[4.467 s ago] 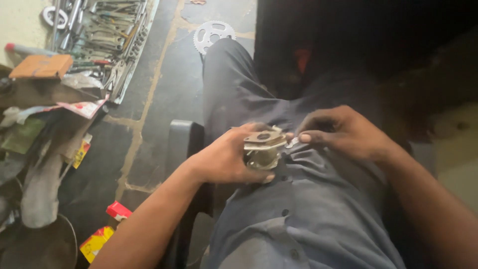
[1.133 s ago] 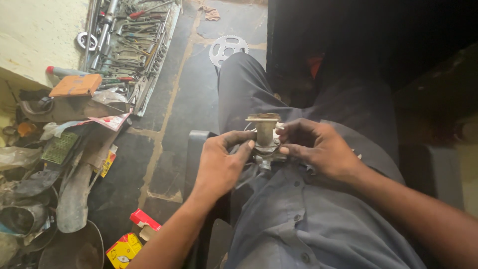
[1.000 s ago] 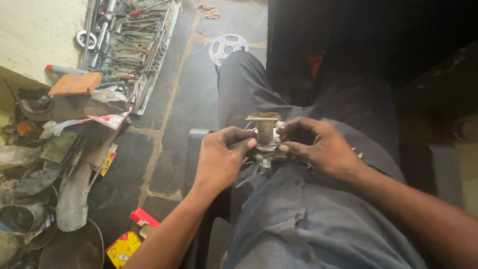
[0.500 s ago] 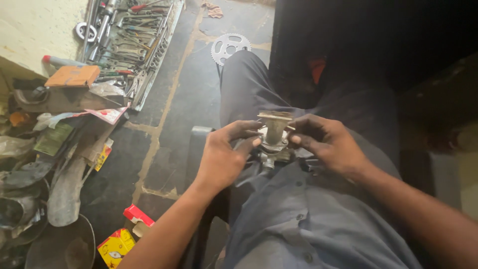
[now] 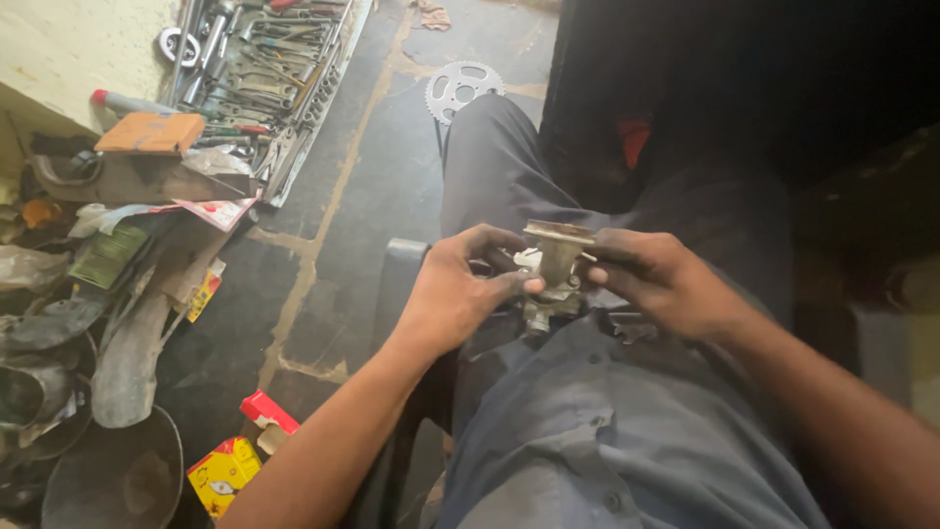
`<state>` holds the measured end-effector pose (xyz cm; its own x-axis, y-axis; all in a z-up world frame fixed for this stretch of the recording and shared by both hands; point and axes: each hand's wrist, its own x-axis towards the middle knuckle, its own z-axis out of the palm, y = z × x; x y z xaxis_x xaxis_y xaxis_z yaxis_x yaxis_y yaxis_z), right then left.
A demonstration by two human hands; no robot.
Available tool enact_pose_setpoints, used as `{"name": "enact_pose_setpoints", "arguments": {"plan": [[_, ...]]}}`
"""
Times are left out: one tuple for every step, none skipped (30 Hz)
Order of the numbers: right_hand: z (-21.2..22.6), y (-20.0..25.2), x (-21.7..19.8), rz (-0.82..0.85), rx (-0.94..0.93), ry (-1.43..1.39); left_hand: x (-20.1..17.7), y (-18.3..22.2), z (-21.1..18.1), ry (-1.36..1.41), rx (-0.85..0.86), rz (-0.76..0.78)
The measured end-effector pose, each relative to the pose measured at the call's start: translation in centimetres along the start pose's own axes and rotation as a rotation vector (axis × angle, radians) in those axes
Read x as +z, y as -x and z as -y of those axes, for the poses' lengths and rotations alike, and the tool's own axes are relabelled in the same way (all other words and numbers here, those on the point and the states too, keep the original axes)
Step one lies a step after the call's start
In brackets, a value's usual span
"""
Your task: Clean and inspect a motorcycle carburetor component using hands and a small wrench.
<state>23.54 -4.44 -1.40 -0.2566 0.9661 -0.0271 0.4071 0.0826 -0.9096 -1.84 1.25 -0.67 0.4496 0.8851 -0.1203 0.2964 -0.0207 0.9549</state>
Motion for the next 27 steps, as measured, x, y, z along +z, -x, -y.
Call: {"name": "enact_pose_setpoints", "arguments": {"plan": [[0.2,0.0,0.2,0.002,-0.001,-0.001,-0.2,0.1,-0.1,-0.001,-0.001,-0.002],[0.3,0.0,0.2,0.02,0.039,-0.024,-0.3,0.1,-0.2,-0.023,0.025,0.045],[0.4,0.1,0.1,0.039,0.08,-0.047,-0.3,0.1,-0.4,-0.045,0.05,0.093],[0.8,-0.1,0.3,0.036,0.08,-0.046,-0.5,-0.1,0.0,-0.046,0.052,0.095],[1.1,-0.2,0.5,-0.001,0.056,0.005,-0.7,-0.3,0.4,0.015,0.04,0.132],[1.4,-0.3,0.8,-0.035,0.033,0.053,-0.9,-0.3,0.9,0.076,0.024,0.167],[1.1,-0.3,0.8,-0.033,0.036,0.051,-0.8,-0.4,1.3,0.077,0.02,0.168],[0.8,-0.4,0.8,-0.056,-0.002,0.063,-0.8,-0.5,1.7,0.103,0.091,0.157],[0.4,-0.5,0.9,-0.078,-0.041,0.075,-0.8,-0.7,2.1,0.13,0.161,0.146],[0.2,-0.4,0.5,-0.073,-0.04,0.076,-0.5,-0.7,2.3,0.133,0.159,0.142],[-0.1,-0.3,0.2,-0.038,-0.031,0.066,-0.3,-0.7,2.4,0.176,0.123,0.11],[-0.3,-0.4,-0.1,-0.001,-0.025,0.053,-0.2,-0.7,2.6,0.216,0.086,0.075],[0.1,-0.5,-0.2,0.006,-0.027,0.052,-0.3,-0.4,2.2,0.217,0.083,0.068],[0.5,-0.4,-0.4,0.043,-0.004,0.009,-0.3,-0.3,1.9,0.196,0.112,0.068],[0.9,-0.4,-0.5,0.079,0.02,-0.033,-0.3,-0.1,1.5,0.175,0.142,0.068],[1.2,-0.4,-0.4,0.075,0.021,-0.032,-0.1,-0.1,1.2,0.175,0.144,0.072],[1.4,-0.3,-0.3,0.082,0.025,-0.069,0.0,-0.1,0.9,0.166,0.087,0.077],[1.7,-0.3,-0.2,0.09,0.03,-0.106,0.1,-0.1,0.6,0.156,0.031,0.081],[2.0,-0.4,0.1,0.086,0.031,-0.105,0.2,-0.1,0.4,0.156,0.033,0.085],[2.3,-0.4,0.4,0.051,0.061,-0.058,0.3,0.0,0.2,0.117,0.042,0.053],[2.5,-0.5,0.7,0.017,0.092,-0.012,0.4,0.1,-0.1,0.077,0.052,0.022],[2.2,-0.5,0.6,0.014,0.093,-0.013,0.5,0.1,0.2,0.076,0.053,0.024],[2.0,-0.4,0.5,0.011,0.085,0.009,0.5,0.1,0.4,0.102,0.043,0.027],[1.7,-0.5,0.4,0.008,0.075,0.032,0.5,0.0,0.6,0.129,0.034,0.027],[1.6,-0.5,0.1,0.006,0.073,0.033,0.4,0.0,0.3,0.128,0.037,0.027],[1.5,-0.5,-0.1,0.033,0.003,0.066,0.4,0.2,0.0,0.108,0.04,0.026],[1.3,-0.5,-0.3,0.06,-0.067,0.099,0.3,0.3,-0.2,0.089,0.044,0.025]]}}
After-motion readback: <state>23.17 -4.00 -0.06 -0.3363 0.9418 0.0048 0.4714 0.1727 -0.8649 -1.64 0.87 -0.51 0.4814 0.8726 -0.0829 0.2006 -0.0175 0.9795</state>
